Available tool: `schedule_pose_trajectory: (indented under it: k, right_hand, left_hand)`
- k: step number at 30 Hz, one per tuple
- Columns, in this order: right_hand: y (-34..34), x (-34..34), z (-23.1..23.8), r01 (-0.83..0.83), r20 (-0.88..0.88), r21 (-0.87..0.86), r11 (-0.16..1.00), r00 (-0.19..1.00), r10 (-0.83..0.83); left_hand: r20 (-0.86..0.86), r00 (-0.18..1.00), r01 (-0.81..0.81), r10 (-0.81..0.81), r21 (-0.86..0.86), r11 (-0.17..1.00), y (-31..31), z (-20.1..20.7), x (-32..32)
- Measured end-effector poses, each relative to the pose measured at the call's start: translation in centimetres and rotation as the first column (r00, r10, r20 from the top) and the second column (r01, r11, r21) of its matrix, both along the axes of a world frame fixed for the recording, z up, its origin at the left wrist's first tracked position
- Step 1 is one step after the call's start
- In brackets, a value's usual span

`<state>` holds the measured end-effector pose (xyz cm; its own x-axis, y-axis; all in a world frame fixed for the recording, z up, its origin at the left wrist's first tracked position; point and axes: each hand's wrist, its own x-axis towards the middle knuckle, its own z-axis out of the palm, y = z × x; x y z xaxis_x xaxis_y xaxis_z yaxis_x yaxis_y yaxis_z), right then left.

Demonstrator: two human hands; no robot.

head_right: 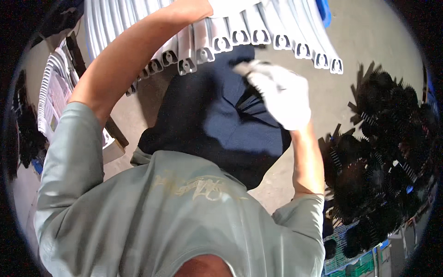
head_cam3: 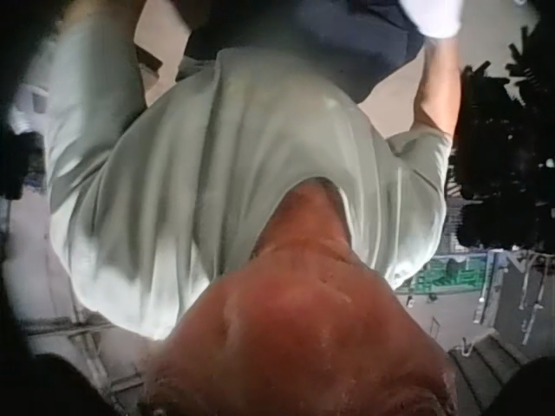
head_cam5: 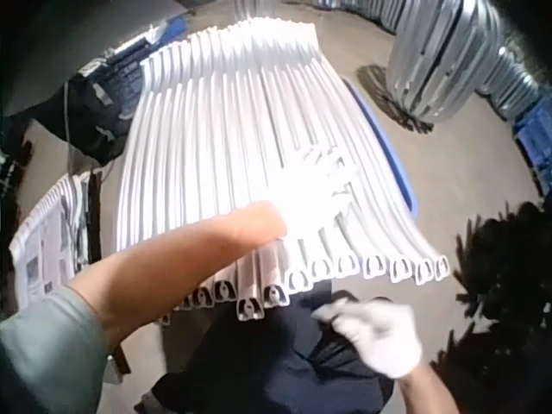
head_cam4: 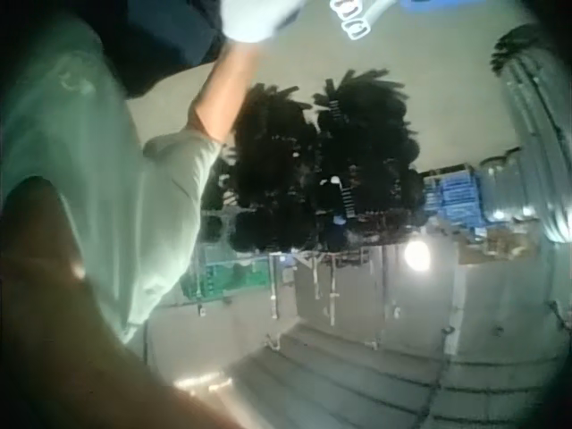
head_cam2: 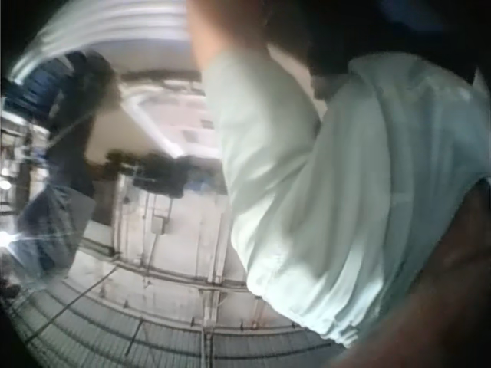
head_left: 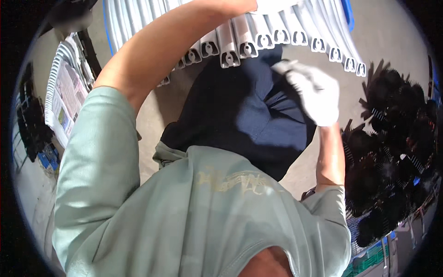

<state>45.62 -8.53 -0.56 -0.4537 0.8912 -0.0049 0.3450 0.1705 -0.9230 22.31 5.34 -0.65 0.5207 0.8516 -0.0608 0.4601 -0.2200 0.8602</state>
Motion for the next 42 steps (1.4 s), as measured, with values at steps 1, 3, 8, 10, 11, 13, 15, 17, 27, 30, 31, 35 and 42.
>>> schedule_pose_trajectory:
  k: [1, 3, 8, 10, 11, 13, 15, 17, 27, 30, 31, 35, 42]
  right_hand:
    - [-0.3, -0.5, 0.3, 0.012, -0.002, -0.006, 1.0, 1.0, -0.012]
    - [0.6, -2.4, 1.6, 0.049, 0.023, 0.016, 0.999, 0.998, -0.05]
    - [2.2, -4.6, 1.4, 0.067, 0.097, 0.067, 0.995, 0.993, -0.074]
    - [2.0, -5.0, 0.9, 0.055, 0.148, 0.081, 0.995, 0.987, -0.067]
    - [2.0, -4.9, 0.8, 0.047, 0.148, 0.083, 0.995, 0.987, -0.058]
    - [1.9, -4.2, 0.6, 0.007, 0.175, -0.019, 1.0, 0.985, -0.004]
    - [1.7, -3.6, 0.7, -0.027, 0.2, -0.12, 0.992, 0.978, 0.051]
    - [1.0, -3.6, 1.2, 0.031, 0.103, -0.124, 0.992, 0.995, -0.018]
    - [0.4, -7.0, 3.6, 0.103, 0.096, -0.126, 0.987, 0.991, -0.092]
    - [0.6, -7.4, 3.4, 0.088, 0.186, -0.121, 0.989, 0.98, -0.065]
    - [0.7, -7.4, 3.3, 0.087, 0.187, -0.122, 0.989, 0.98, -0.063]
    - [1.1, -7.3, 3.0, 0.103, 0.166, -0.093, 0.99, 0.982, -0.086]
    - [0.6, -5.4, 1.5, -0.08, 0.136, -0.094, 0.992, 0.986, 0.092]
  left_hand:
    - [-0.002, 1.0, 0.012, -0.012, -0.006, 1.0, -0.1, -0.6, -0.1]
    - [-0.247, 0.969, 0.086, 0.017, 0.402, 0.912, 1.1, -3.2, -0.8]
    - [-0.318, 0.946, 0.157, 0.062, 0.618, 0.771, 1.7, -4.1, -0.7]
    - [-0.177, 0.984, 0.094, -0.008, 0.487, 0.868, 1.2, -3.8, -0.7]
    - [-0.177, 0.984, 0.087, 0.001, 0.488, 0.868, 1.1, -3.4, -0.9]
    - [-0.215, 0.975, 0.062, 0.05, 0.482, 0.874, 0.9, -2.7, -0.8]
    - [-0.25, 0.963, 0.037, 0.096, 0.478, 0.878, 0.9, -2.2, -0.6]
    - [-0.24, 0.965, 0.028, 0.104, 0.489, 0.872, 0.4, -2.6, -0.6]
    - [-0.176, 0.98, 0.028, 0.088, 0.57, 0.821, 1.2, -4.1, -0.7]
    - [-0.253, 0.958, 0.041, 0.137, 0.591, 0.806, 1.2, -3.7, -0.5]
    - [-0.253, 0.958, 0.04, 0.138, 0.59, 0.806, 1.3, -3.5, -0.4]
    - [-0.36, 0.919, 0.087, 0.157, 0.577, 0.812, 1.4, -2.7, -0.3]
    - [-0.012, 0.998, -0.05, 0.06, 0.399, 0.916, -0.5, -1.9, -1.1]
